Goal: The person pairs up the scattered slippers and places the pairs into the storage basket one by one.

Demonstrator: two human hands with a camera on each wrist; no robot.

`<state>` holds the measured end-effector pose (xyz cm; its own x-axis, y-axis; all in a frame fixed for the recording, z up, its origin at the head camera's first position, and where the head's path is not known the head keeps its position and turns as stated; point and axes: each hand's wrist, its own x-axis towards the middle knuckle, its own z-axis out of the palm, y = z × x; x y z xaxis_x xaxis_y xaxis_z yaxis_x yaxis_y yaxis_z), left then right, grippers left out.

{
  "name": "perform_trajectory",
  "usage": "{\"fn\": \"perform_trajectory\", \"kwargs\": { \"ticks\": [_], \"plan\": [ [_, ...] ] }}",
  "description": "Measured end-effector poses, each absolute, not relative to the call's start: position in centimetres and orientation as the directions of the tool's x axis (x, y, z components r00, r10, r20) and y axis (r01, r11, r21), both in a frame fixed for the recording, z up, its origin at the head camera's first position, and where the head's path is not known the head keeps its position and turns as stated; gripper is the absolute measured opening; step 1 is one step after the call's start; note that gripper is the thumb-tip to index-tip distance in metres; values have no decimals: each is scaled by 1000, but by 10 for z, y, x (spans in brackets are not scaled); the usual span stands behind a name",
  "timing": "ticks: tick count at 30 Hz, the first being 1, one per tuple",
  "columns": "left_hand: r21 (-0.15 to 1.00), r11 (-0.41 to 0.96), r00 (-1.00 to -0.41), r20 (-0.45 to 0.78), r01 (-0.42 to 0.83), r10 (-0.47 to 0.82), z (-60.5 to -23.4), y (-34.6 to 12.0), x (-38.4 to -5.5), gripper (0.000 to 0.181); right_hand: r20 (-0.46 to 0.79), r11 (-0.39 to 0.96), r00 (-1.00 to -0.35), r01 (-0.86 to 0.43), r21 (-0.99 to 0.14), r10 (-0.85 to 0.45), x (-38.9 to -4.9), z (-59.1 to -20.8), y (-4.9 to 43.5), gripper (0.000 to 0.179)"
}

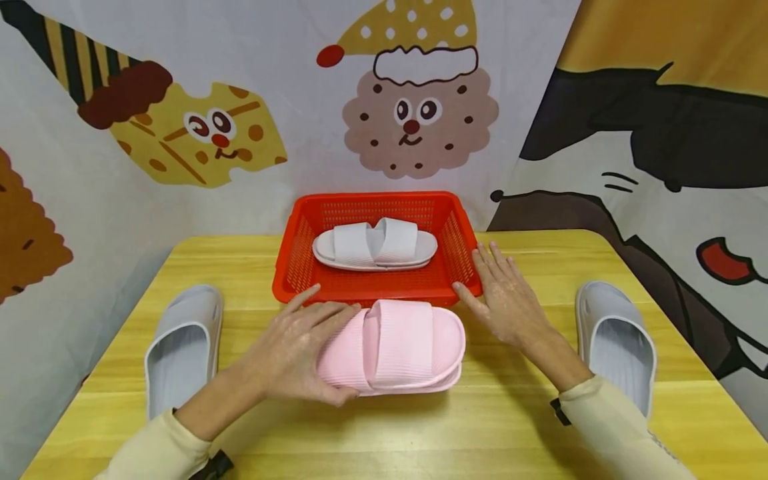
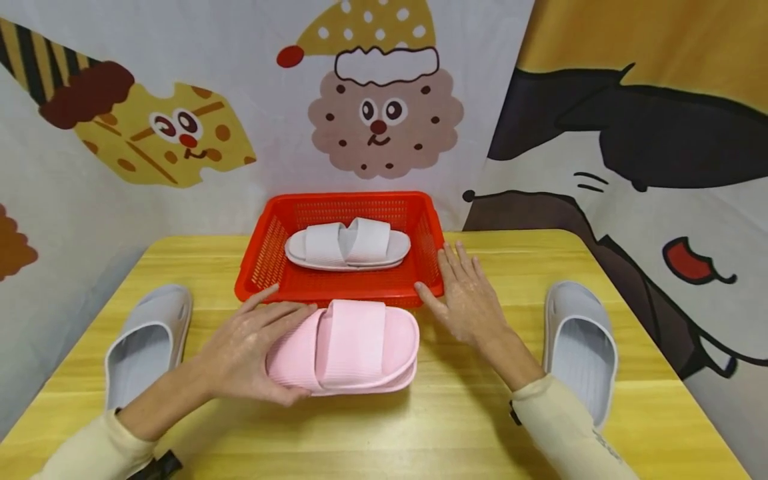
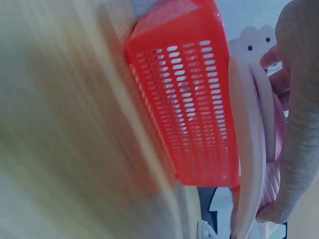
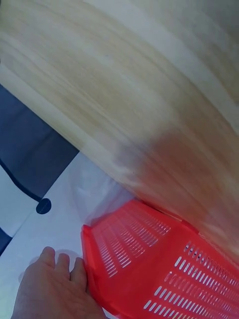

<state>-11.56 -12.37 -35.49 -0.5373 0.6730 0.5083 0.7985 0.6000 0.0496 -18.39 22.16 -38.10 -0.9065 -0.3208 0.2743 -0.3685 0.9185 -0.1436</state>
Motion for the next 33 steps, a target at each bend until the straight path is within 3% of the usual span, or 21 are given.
{"fn": "perform_trajectory", "kwargs": {
  "ticks": [15, 22, 33],
  "plan": [
    [42, 607, -509, 594, 793, 623, -343, -126, -134, 90, 309, 914, -892, -383, -132, -329, -183, -384, 222, 78],
    [40, 644, -546, 573, 764, 611, -343, -127, -141, 92, 316, 910, -887, -392, -136, -335, -183, -383, 221, 77],
    [19, 662, -553, 567, 750, 611, -341, -121, -157, 88, 327, 909, -886, -391, -142, -330, -183, -383, 222, 76]
  ]
}}
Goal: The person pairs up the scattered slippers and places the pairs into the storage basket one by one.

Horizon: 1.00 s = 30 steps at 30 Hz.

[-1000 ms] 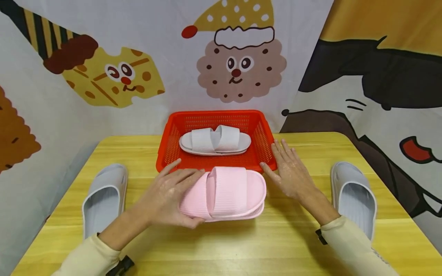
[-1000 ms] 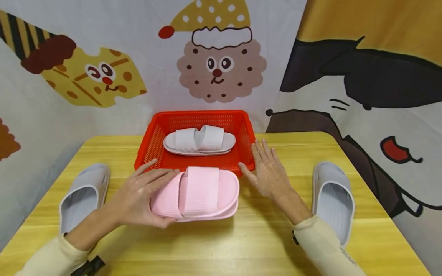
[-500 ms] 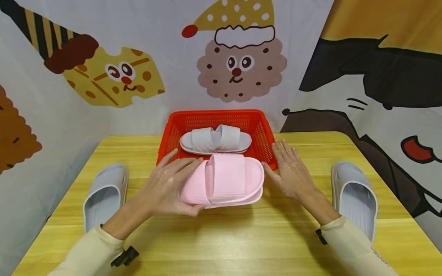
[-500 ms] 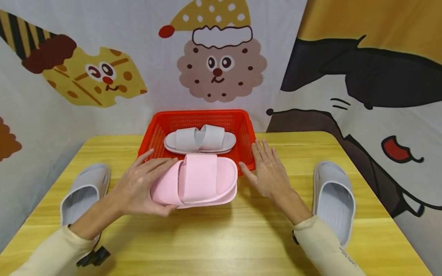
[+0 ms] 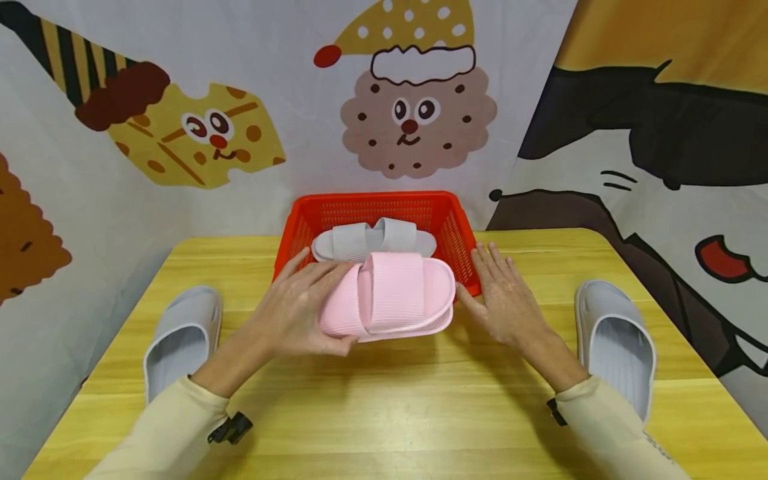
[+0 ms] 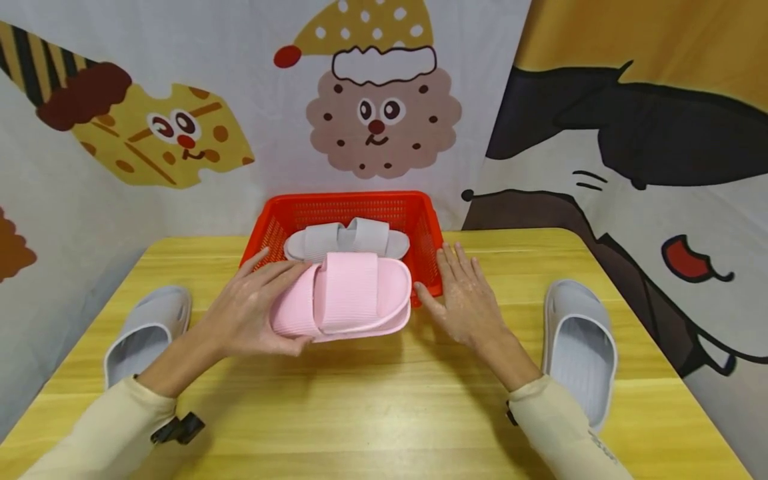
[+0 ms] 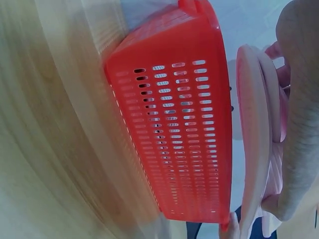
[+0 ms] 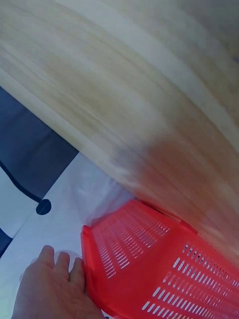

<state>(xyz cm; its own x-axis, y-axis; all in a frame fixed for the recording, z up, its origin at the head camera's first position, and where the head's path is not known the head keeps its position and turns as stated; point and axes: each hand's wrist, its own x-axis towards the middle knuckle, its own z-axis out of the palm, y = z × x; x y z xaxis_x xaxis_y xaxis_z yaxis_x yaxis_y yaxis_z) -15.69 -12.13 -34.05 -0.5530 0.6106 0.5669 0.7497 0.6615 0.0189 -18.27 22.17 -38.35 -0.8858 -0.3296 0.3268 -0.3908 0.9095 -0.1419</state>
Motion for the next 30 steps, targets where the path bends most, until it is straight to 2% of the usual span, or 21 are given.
{"fn": "perform_trajectory", "kwargs": {
  "ticks": [7, 19, 30],
  "plan": [
    [24, 677, -564, 576, 735, 592, -341, -124, -167, 88, 299, 914, -905, -365, -175, -304, -182, -384, 221, 77],
    [38, 708, -594, 578, 705, 560, -336, -125, -181, 87, 293, 917, -905, -365, -157, -310, -183, -384, 220, 78],
    [62, 746, -654, 534, 663, 536, -335, -126, -200, 91, 276, 919, -914, -353, -174, -299, -182, -383, 219, 79]
  ]
}}
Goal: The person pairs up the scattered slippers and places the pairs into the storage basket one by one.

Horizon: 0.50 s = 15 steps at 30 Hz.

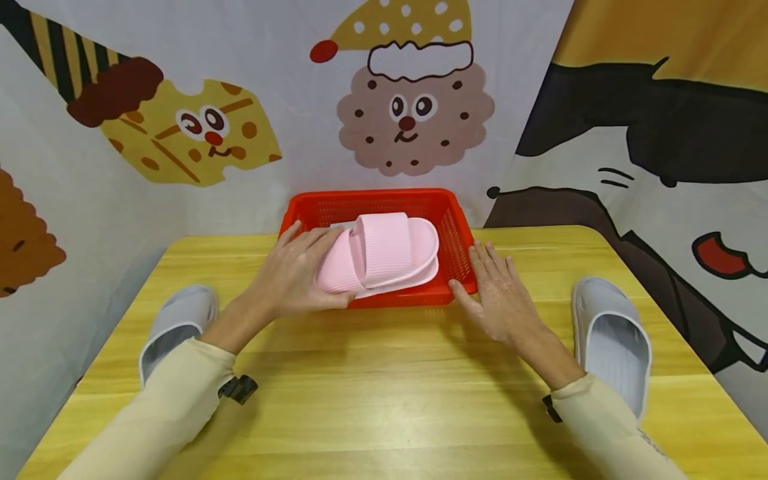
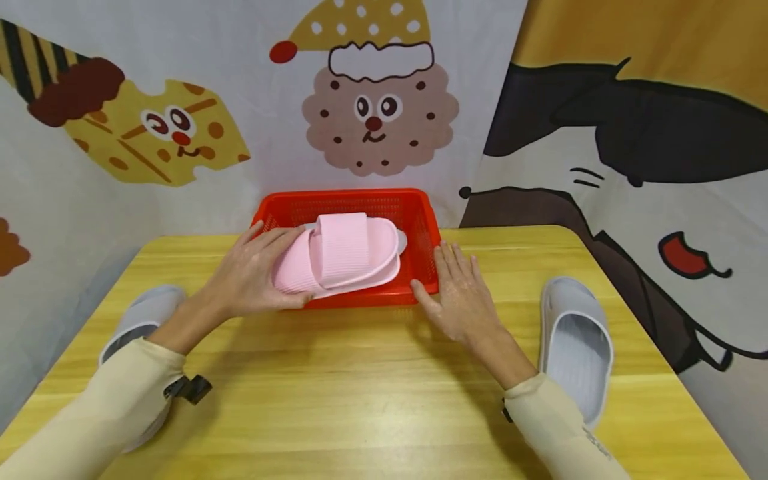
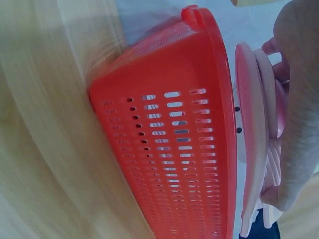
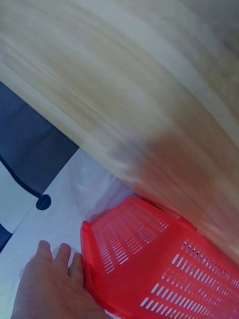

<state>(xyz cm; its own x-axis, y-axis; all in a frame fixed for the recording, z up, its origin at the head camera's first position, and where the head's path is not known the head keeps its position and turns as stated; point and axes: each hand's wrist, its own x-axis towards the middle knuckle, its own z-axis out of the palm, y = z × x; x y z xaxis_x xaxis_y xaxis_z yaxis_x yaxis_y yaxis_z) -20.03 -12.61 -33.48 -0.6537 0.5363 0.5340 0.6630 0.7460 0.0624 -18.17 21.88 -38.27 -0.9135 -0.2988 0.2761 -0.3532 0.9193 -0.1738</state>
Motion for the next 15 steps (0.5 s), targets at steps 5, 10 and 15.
{"fn": "perform_trajectory", "kwargs": {
  "ticks": [5, 10, 15],
  "plan": [
    [65, 751, -657, 537, 657, 529, -334, -126, -207, 92, 269, 919, -917, -349, -181, -295, -181, -382, 219, 79],
    [55, 759, -660, 536, 649, 526, -336, -127, -214, 94, 264, 917, -918, -350, -192, -295, -180, -381, 218, 78],
    [82, 776, -696, 509, 625, 507, -337, -128, -222, 96, 252, 917, -923, -345, -200, -292, -180, -381, 218, 78]
  ]
}}
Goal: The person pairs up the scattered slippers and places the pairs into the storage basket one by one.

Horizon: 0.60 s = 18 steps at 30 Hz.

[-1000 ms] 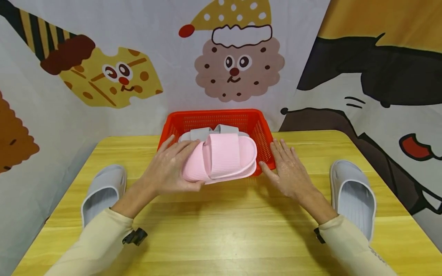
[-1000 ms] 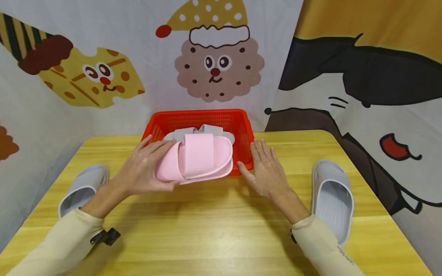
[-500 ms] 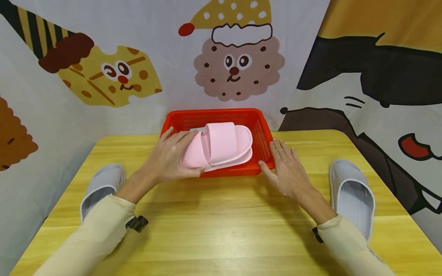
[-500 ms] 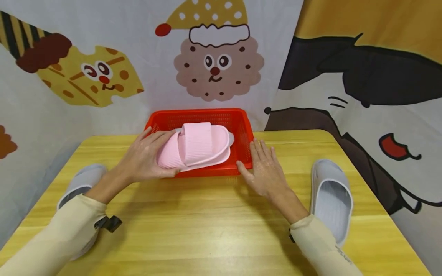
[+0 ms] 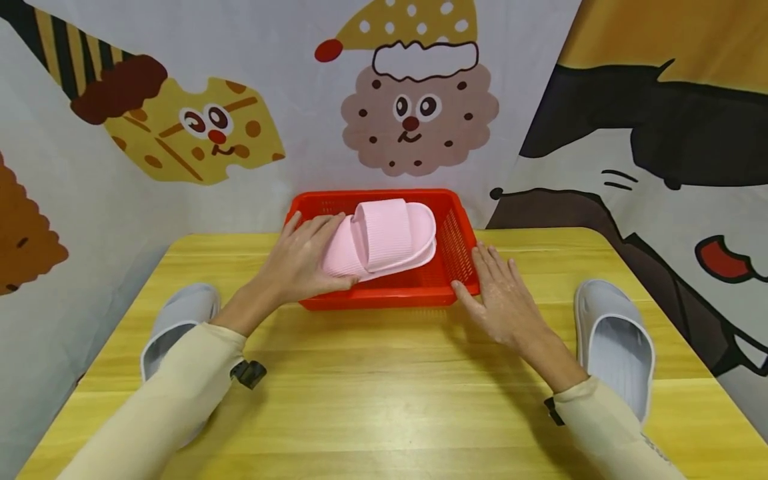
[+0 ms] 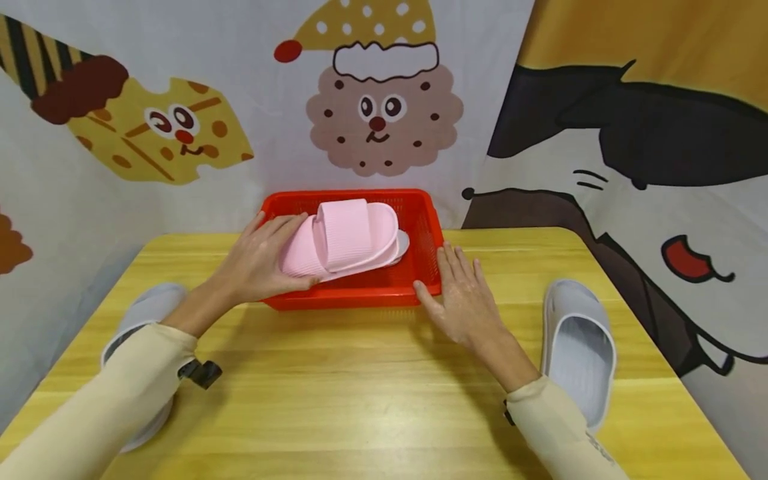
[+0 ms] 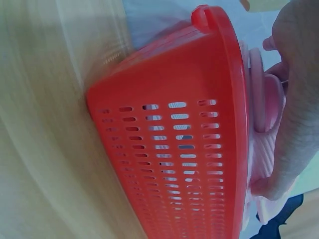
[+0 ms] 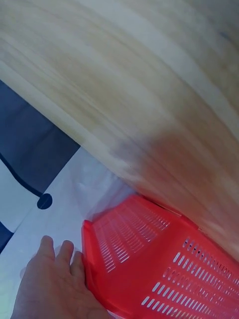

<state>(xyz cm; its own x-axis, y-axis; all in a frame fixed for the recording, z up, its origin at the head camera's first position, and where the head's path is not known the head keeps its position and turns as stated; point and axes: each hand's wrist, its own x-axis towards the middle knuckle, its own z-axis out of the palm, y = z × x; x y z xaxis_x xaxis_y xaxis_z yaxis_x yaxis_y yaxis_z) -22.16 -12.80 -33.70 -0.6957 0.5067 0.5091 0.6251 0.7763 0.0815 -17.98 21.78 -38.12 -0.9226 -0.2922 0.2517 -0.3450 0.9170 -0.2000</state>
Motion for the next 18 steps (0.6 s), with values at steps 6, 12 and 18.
{"fn": "perform_trajectory", "kwargs": {
  "ticks": [6, 12, 18],
  "plan": [
    [125, 792, -748, 444, 597, 493, -338, -125, -232, 97, 251, 916, -924, -343, -208, -289, -179, -382, 218, 78],
    [174, 812, -810, 329, 557, 485, -342, -120, -237, 98, 246, 914, -927, -339, -224, -283, -179, -383, 217, 78],
    [182, 824, -835, 257, 537, 487, -347, -117, -238, 98, 235, 913, -931, -334, -233, -280, -179, -382, 217, 78]
  ]
}}
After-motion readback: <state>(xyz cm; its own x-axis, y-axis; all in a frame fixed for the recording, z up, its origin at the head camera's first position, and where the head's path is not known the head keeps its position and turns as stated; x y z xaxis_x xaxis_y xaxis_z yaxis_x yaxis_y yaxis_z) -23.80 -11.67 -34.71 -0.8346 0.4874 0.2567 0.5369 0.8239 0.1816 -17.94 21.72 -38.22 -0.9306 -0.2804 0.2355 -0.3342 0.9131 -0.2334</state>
